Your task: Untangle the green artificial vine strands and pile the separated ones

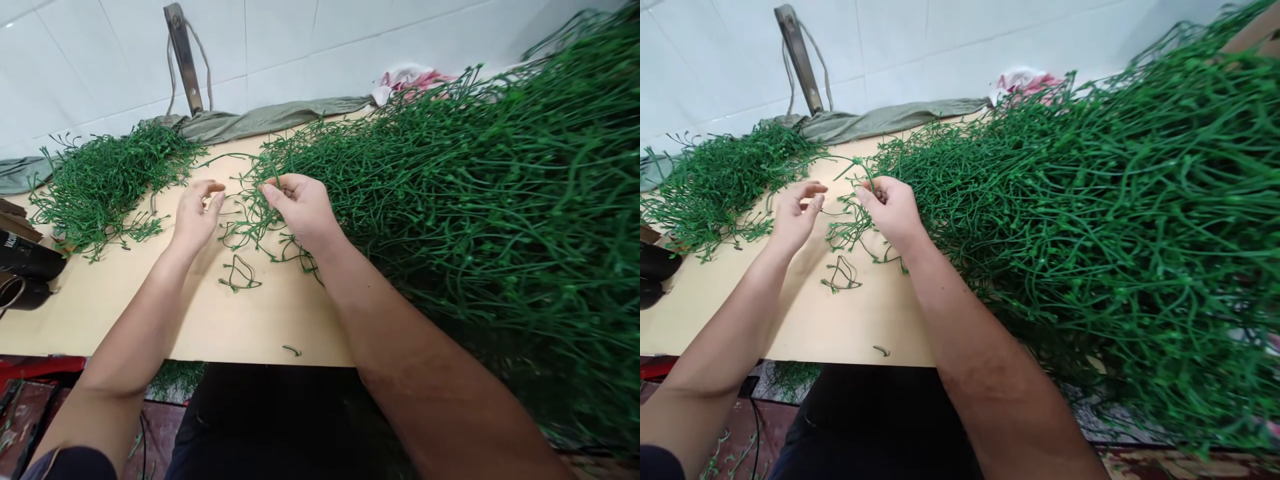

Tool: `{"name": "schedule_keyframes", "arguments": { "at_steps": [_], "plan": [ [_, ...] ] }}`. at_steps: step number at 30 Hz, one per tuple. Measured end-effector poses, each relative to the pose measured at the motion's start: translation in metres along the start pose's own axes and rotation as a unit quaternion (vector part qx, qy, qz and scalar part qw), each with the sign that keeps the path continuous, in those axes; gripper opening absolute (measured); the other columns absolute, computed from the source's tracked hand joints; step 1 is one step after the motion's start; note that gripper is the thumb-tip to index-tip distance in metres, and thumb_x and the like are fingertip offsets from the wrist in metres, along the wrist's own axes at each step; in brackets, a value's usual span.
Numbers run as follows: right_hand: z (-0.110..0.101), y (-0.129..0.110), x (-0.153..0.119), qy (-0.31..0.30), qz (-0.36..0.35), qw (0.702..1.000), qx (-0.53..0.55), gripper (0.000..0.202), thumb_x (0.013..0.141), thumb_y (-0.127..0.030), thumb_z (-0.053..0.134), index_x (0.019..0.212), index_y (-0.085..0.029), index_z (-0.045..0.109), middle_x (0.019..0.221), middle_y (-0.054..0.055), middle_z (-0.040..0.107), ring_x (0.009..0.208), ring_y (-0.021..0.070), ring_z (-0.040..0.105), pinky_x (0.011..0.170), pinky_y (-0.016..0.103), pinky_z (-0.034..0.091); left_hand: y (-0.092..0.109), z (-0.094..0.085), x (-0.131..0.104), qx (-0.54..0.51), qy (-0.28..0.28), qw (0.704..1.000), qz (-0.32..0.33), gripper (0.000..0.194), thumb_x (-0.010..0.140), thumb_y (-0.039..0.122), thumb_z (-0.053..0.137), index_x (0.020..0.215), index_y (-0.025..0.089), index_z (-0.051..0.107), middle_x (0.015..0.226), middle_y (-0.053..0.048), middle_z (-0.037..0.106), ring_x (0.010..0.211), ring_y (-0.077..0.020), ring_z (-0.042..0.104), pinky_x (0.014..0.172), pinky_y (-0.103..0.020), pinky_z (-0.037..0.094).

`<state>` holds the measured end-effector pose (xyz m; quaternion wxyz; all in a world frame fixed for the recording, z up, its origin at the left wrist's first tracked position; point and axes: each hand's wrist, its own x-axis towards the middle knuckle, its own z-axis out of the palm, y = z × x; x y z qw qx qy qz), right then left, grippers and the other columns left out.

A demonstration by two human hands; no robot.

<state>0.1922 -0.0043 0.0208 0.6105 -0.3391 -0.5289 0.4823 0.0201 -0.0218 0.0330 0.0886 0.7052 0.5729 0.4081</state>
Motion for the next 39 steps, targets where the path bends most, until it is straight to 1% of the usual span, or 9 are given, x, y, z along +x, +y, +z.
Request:
{"name": "schedule_keyframes", "arguments": {
  "at_steps": [5, 12, 16, 20, 25, 29, 31, 35, 39],
  "plan": [
    [0.003, -0.003, -0.006, -0.03, -0.011, 0.999, -0.036, 0.014, 0.074, -0.011, 0.064, 0.062, -0.016, 0.058, 0.052, -0.006, 0.044, 0.05, 0.0049, 0.041, 0.051, 0.021, 0.035, 0.027, 0.007, -0.008, -0.194, -0.189, 0.962, -0.041, 0.035, 0.078, 0.04, 0.057, 0.096, 0.011, 0.062, 0.093, -0.006, 0.065, 0.079, -0.0112, 0.057, 0.075, -0.025, 0.044],
    [-0.003, 0.0, -0.003, 0.009, -0.056, 0.997, -0.052, 0.03, 0.08, -0.037, 0.059, 0.059, -0.017, 0.054, 0.052, -0.005, 0.04, 0.049, 0.005, 0.035, 0.049, 0.02, 0.032, 0.029, 0.008, -0.008, -0.223, -0.179, 0.951, -0.119, 0.014, 0.079, 0.012, 0.053, 0.065, 0.012, 0.053, 0.056, 0.004, 0.05, 0.055, -0.0048, 0.045, 0.059, -0.019, 0.037],
    [-0.008, 0.005, 0.003, 0.064, -0.031, 0.997, 0.009, 0.035, 0.085, -0.046, 0.049, 0.062, -0.019, 0.044, 0.055, -0.005, 0.041, 0.049, 0.0053, 0.04, 0.048, 0.019, 0.036, 0.036, 0.005, -0.012, -0.223, -0.265, 0.927, -0.142, 0.017, 0.084, 0.012, 0.046, 0.067, 0.013, 0.052, 0.047, 0.005, 0.046, 0.044, -0.0043, 0.041, 0.052, -0.018, 0.034],
    [-0.01, -0.001, 0.005, 0.109, 0.016, 0.991, 0.076, 0.04, 0.085, -0.053, 0.045, 0.062, -0.021, 0.035, 0.052, -0.007, 0.032, 0.042, 0.0042, 0.037, 0.04, 0.017, 0.033, 0.05, 0.003, -0.019, -0.212, -0.381, 0.896, -0.089, 0.018, 0.085, 0.013, 0.042, 0.071, 0.013, 0.054, 0.046, 0.006, 0.045, 0.044, -0.0038, 0.04, 0.049, -0.017, 0.032],
    [-0.016, -0.007, 0.011, 0.163, 0.058, 0.979, 0.109, 0.039, 0.086, -0.05, 0.045, 0.061, -0.021, 0.034, 0.047, -0.01, 0.028, 0.034, 0.0023, 0.026, 0.033, 0.016, 0.022, 0.072, -0.004, -0.029, -0.229, -0.419, 0.878, -0.006, 0.018, 0.085, 0.021, 0.044, 0.072, 0.014, 0.054, 0.053, 0.004, 0.046, 0.047, -0.0044, 0.04, 0.049, -0.018, 0.034],
    [-0.039, -0.004, 0.024, 0.315, 0.09, 0.94, 0.093, 0.034, 0.094, -0.03, 0.031, 0.062, -0.021, 0.032, 0.047, -0.01, 0.025, 0.033, 0.003, 0.021, 0.033, 0.017, 0.016, 0.088, -0.011, -0.037, -0.304, -0.528, 0.793, 0.022, 0.01, 0.079, 0.022, 0.052, 0.074, 0.016, 0.058, 0.065, -0.001, 0.061, 0.048, -0.0053, 0.044, 0.05, -0.021, 0.04],
    [-0.046, -0.003, 0.028, 0.355, 0.081, 0.928, 0.085, 0.034, 0.094, -0.03, 0.031, 0.061, -0.021, 0.032, 0.047, -0.009, 0.025, 0.033, 0.0028, 0.022, 0.033, 0.017, 0.016, 0.086, -0.009, -0.036, -0.326, -0.495, 0.805, 0.004, 0.011, 0.079, 0.024, 0.055, 0.074, 0.016, 0.06, 0.064, -0.002, 0.062, 0.049, -0.0058, 0.046, 0.05, -0.021, 0.041],
    [-0.035, -0.004, 0.022, 0.26, 0.017, 0.963, 0.062, 0.042, 0.084, -0.052, 0.046, 0.059, -0.02, 0.037, 0.051, -0.008, 0.034, 0.035, 0.0017, 0.029, 0.032, 0.017, 0.021, 0.057, 0.001, -0.021, -0.33, -0.239, 0.911, -0.068, 0.018, 0.079, 0.031, 0.059, 0.072, 0.015, 0.058, 0.053, 0.003, 0.052, 0.045, -0.0042, 0.042, 0.048, -0.019, 0.036],
    [-0.022, -0.005, 0.015, 0.197, -0.002, 0.98, 0.022, 0.042, 0.079, -0.056, 0.052, 0.06, -0.019, 0.044, 0.054, -0.007, 0.04, 0.037, 0.0021, 0.037, 0.034, 0.018, 0.027, 0.03, 0.002, -0.009, -0.325, -0.118, 0.93, -0.12, 0.02, 0.083, 0.032, 0.055, 0.073, 0.014, 0.056, 0.049, 0.005, 0.048, 0.043, -0.0036, 0.04, 0.046, -0.018, 0.033]
  ]
}}
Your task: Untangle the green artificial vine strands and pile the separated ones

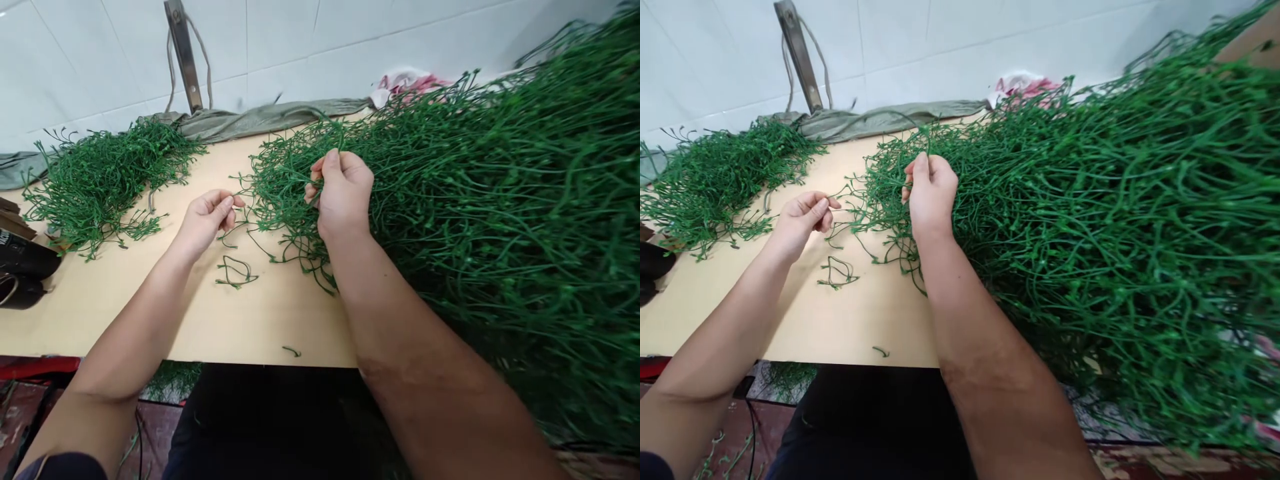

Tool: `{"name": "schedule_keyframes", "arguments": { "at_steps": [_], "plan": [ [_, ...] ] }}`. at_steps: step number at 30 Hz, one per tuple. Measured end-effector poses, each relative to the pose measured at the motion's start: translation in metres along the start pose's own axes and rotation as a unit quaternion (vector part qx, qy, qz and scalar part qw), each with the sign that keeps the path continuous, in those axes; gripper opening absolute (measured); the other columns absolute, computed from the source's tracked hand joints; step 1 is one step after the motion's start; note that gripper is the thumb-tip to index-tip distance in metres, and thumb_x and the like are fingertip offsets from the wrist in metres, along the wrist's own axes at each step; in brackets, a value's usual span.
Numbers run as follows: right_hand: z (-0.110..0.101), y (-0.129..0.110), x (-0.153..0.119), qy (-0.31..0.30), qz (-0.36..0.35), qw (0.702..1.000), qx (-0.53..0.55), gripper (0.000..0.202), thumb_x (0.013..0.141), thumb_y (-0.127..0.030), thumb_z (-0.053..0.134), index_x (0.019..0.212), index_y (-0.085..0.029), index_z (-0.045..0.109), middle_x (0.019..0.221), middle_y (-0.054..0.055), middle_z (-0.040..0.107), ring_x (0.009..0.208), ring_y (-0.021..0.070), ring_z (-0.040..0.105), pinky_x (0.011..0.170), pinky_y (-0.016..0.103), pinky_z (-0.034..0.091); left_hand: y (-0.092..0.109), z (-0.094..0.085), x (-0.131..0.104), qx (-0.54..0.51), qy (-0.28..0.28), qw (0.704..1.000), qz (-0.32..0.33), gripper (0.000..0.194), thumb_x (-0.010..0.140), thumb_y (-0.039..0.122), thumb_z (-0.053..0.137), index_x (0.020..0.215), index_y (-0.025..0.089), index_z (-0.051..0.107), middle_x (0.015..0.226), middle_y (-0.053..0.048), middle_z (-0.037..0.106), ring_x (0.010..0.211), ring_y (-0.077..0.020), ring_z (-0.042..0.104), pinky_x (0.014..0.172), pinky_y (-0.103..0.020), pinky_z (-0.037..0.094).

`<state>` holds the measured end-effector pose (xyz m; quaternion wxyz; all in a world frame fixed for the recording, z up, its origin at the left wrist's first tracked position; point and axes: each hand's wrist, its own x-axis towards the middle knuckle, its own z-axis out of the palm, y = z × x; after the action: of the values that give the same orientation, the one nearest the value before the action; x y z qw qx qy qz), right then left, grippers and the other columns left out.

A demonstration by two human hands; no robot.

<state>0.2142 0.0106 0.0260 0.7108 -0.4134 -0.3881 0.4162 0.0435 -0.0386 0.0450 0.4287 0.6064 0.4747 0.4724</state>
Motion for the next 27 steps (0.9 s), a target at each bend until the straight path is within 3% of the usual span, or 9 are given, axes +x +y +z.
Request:
{"name": "schedule_keyframes", "arguments": {
  "at_steps": [5, 8, 11, 14, 16, 19, 23, 27],
  "plan": [
    [-0.012, 0.007, 0.008, 0.019, -0.009, 1.0, 0.0, 0.04, 0.08, -0.054, 0.051, 0.06, -0.021, 0.044, 0.056, -0.006, 0.036, 0.039, 0.0043, 0.035, 0.036, 0.022, 0.028, -0.003, -0.007, 0.002, 0.012, 0.037, 0.999, -0.005, 0.022, 0.083, 0.034, 0.054, 0.073, 0.015, 0.056, 0.049, 0.004, 0.048, 0.043, -0.0038, 0.04, 0.047, -0.018, 0.034],
    [-0.016, 0.014, 0.013, -0.014, -0.04, 0.999, -0.011, 0.039, 0.082, -0.055, 0.049, 0.062, -0.022, 0.045, 0.056, -0.004, 0.034, 0.041, 0.0066, 0.035, 0.038, 0.024, 0.03, -0.012, -0.011, 0.007, 0.05, 0.061, 0.997, 0.0, 0.024, 0.083, 0.038, 0.052, 0.081, 0.015, 0.059, 0.059, 0.001, 0.057, 0.05, -0.0055, 0.047, 0.052, -0.02, 0.039],
    [-0.014, 0.017, 0.01, -0.023, -0.051, 0.998, -0.028, 0.04, 0.081, -0.056, 0.049, 0.061, -0.022, 0.045, 0.054, -0.005, 0.033, 0.041, 0.0061, 0.033, 0.037, 0.023, 0.027, -0.027, -0.016, 0.012, 0.141, 0.123, 0.982, 0.019, 0.035, 0.081, 0.043, 0.053, 0.102, 0.014, 0.058, 0.095, -0.008, 0.066, 0.08, -0.0121, 0.06, 0.07, -0.025, 0.046],
    [-0.008, 0.014, 0.003, -0.04, -0.069, 0.996, -0.045, 0.039, 0.082, -0.053, 0.05, 0.06, -0.021, 0.045, 0.053, -0.005, 0.033, 0.044, 0.006, 0.036, 0.039, 0.022, 0.03, -0.031, -0.013, 0.01, 0.253, 0.169, 0.951, 0.054, 0.051, 0.076, 0.048, 0.058, 0.115, 0.014, 0.054, 0.125, -0.015, 0.054, 0.115, -0.0218, 0.05, 0.091, -0.035, 0.043],
    [-0.005, 0.011, -0.003, -0.057, -0.084, 0.993, -0.061, 0.037, 0.082, -0.048, 0.052, 0.059, -0.02, 0.046, 0.053, -0.005, 0.033, 0.049, 0.007, 0.04, 0.044, 0.022, 0.035, -0.025, -0.003, 0.005, 0.299, 0.141, 0.94, 0.088, 0.052, 0.077, 0.05, 0.056, 0.115, 0.015, 0.055, 0.127, -0.014, 0.052, 0.12, -0.0232, 0.045, 0.095, -0.037, 0.04],
    [-0.001, 0.006, -0.013, -0.067, -0.097, 0.989, -0.092, 0.032, 0.081, -0.041, 0.056, 0.058, -0.019, 0.049, 0.052, -0.005, 0.033, 0.053, 0.0079, 0.041, 0.05, 0.023, 0.037, -0.013, 0.016, -0.005, 0.298, 0.047, 0.945, 0.126, 0.047, 0.081, 0.052, 0.049, 0.109, 0.016, 0.059, 0.113, -0.011, 0.06, 0.107, -0.0195, 0.053, 0.09, -0.033, 0.043],
    [0.004, 0.001, -0.026, -0.103, -0.096, 0.982, -0.123, 0.027, 0.081, -0.034, 0.058, 0.059, -0.019, 0.052, 0.05, -0.005, 0.032, 0.053, 0.0081, 0.039, 0.053, 0.024, 0.036, -0.011, 0.033, -0.009, 0.27, -0.021, 0.958, 0.095, 0.042, 0.08, 0.05, 0.05, 0.1, 0.015, 0.061, 0.091, -0.007, 0.064, 0.084, -0.0149, 0.056, 0.076, -0.028, 0.045],
    [0.005, 0.003, -0.028, -0.133, -0.089, 0.978, -0.134, 0.027, 0.081, -0.032, 0.059, 0.059, -0.019, 0.053, 0.048, -0.005, 0.032, 0.048, 0.0073, 0.032, 0.049, 0.023, 0.032, -0.017, 0.035, -0.009, 0.225, -0.051, 0.971, 0.07, 0.039, 0.086, 0.048, 0.039, 0.074, 0.015, 0.057, 0.07, -0.002, 0.058, 0.067, -0.0107, 0.051, 0.066, -0.023, 0.042]
  ]
}}
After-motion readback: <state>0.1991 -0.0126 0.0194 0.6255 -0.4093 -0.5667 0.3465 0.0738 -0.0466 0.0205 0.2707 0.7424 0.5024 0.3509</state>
